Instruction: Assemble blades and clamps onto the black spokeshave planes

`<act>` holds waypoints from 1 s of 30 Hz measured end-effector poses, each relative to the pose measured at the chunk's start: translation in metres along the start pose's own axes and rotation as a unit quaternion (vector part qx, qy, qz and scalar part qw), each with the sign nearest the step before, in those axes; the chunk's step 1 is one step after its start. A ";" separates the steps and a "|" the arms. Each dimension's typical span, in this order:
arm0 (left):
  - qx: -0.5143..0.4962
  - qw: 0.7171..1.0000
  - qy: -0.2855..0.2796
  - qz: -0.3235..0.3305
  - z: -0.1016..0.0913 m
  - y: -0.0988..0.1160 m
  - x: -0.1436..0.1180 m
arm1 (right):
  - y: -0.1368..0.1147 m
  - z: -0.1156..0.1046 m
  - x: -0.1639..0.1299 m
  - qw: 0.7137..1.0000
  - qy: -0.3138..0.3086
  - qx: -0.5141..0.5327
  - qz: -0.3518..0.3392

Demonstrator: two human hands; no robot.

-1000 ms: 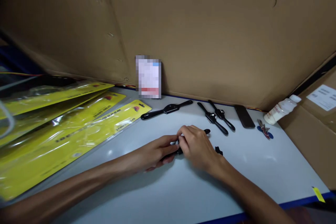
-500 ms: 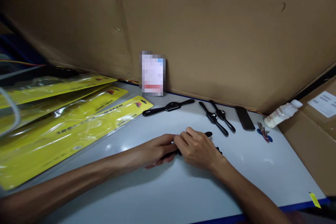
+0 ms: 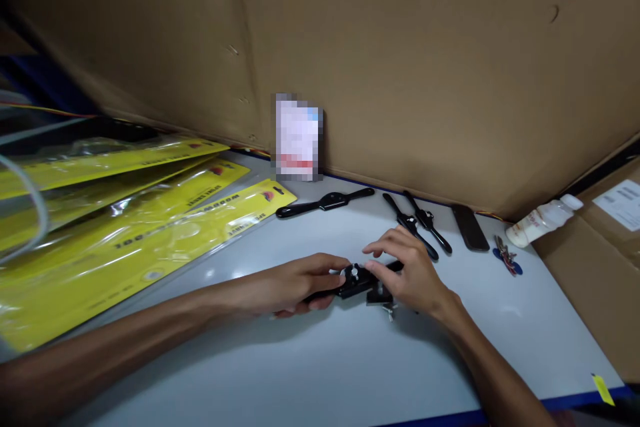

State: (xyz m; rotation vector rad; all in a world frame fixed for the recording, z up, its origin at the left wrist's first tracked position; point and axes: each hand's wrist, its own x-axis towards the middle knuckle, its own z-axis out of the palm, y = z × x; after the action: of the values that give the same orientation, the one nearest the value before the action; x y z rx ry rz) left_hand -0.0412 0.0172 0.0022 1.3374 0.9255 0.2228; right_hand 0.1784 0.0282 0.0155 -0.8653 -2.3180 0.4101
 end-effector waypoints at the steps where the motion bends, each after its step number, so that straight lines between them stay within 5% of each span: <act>1: 0.005 1.000 -0.006 0.001 -0.001 0.000 0.000 | 0.001 -0.003 0.000 1.000 -0.021 0.008 0.000; 6: 0.024 0.999 -0.022 0.004 -0.002 -0.001 -0.001 | -0.001 -0.002 -0.002 0.995 -0.087 0.046 -0.022; 19: 0.031 0.999 -0.030 0.006 -0.001 -0.005 -0.001 | -0.014 0.028 -0.006 0.995 -0.004 -0.098 -0.031; 24: 0.039 0.999 -0.024 0.000 0.000 -0.001 -0.003 | -0.011 0.013 -0.002 1.000 0.015 -0.003 -0.011; 30: 0.043 0.998 -0.038 0.019 -0.001 0.000 -0.005 | -0.007 0.008 -0.004 0.996 -0.038 0.055 -0.055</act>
State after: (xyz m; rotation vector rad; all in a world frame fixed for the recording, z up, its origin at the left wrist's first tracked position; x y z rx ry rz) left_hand -0.0450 0.0149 0.0041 1.4333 0.8546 0.1627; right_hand 0.1722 0.0204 0.0111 -0.6774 -2.3753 0.5251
